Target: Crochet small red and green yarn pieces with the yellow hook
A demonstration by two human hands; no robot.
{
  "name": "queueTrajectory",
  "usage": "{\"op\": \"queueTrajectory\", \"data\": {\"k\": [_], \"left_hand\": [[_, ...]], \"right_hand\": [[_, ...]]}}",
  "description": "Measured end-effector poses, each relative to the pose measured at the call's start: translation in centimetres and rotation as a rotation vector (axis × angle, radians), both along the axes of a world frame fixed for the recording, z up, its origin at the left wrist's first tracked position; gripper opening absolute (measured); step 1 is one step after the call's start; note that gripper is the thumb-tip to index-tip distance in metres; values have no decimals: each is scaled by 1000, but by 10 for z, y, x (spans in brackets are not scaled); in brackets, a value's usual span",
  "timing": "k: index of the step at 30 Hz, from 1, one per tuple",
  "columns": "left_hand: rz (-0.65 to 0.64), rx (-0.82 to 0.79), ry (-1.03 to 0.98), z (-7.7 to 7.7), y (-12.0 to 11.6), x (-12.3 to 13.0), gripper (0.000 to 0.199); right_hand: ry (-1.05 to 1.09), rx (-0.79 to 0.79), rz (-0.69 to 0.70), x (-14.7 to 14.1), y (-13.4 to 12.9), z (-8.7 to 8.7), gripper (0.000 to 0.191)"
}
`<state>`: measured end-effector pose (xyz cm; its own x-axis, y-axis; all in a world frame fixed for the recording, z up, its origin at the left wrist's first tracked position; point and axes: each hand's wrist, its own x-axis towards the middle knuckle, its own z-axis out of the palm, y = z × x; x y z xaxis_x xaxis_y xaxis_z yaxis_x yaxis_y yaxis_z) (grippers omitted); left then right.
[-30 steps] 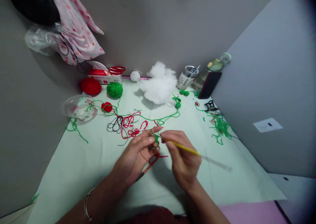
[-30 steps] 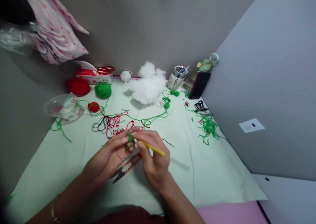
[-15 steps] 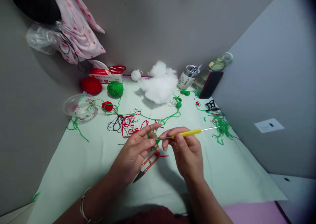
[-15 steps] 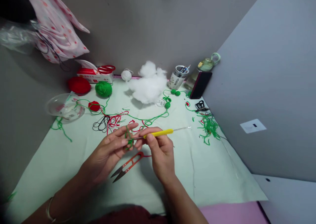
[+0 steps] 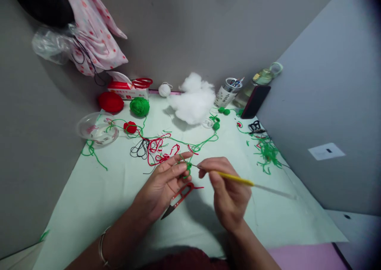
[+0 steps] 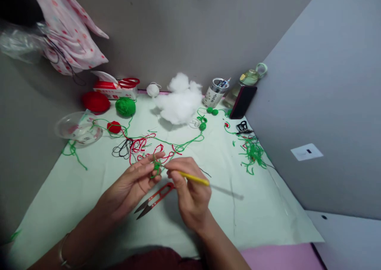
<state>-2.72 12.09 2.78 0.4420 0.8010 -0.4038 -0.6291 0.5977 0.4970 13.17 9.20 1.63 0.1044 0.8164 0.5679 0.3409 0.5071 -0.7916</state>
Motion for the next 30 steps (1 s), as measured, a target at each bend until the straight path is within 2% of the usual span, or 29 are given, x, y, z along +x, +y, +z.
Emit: {"op": "queueTrajectory", "data": {"k": [2,4,6,9,11,14,16,20,23,26,30], "left_hand": [[12,28,19,1,0,-1,27],[-1,83,39,2,-1,0,28],[-1,128,59,2,-3,1,30],[50,152,98,2,-5,5,32],[75,125,87,0,-5,6,36],[25,39,-4,-3,-2,6,35],[15,2,-32,-5,1,4,29],[73,40,20,-4,4,2,25],[68,132,84,0,2,3,33],[27,162,115,2,0,4,38],[-9,127,75,1,1,2,33]], "right_hand": [[203,-78,94,-1,3,4,24],[299,-124,150,-3,6,7,20],[248,-112,138,-6,7,6,18],[122,-55,85,-9,4,2,26],[-43,4,45,-9,0,-1,33],[-220,73,2,-7,-2,-3,37],[-92,13,-11,-4,0,-2,30],[376,-192,54,-2,6,4,21],[365,-210,115,-5,8,4,17],[311,-196,95,-7,8,1,16],[449,-268,154,-4,9,-2,16]]}}
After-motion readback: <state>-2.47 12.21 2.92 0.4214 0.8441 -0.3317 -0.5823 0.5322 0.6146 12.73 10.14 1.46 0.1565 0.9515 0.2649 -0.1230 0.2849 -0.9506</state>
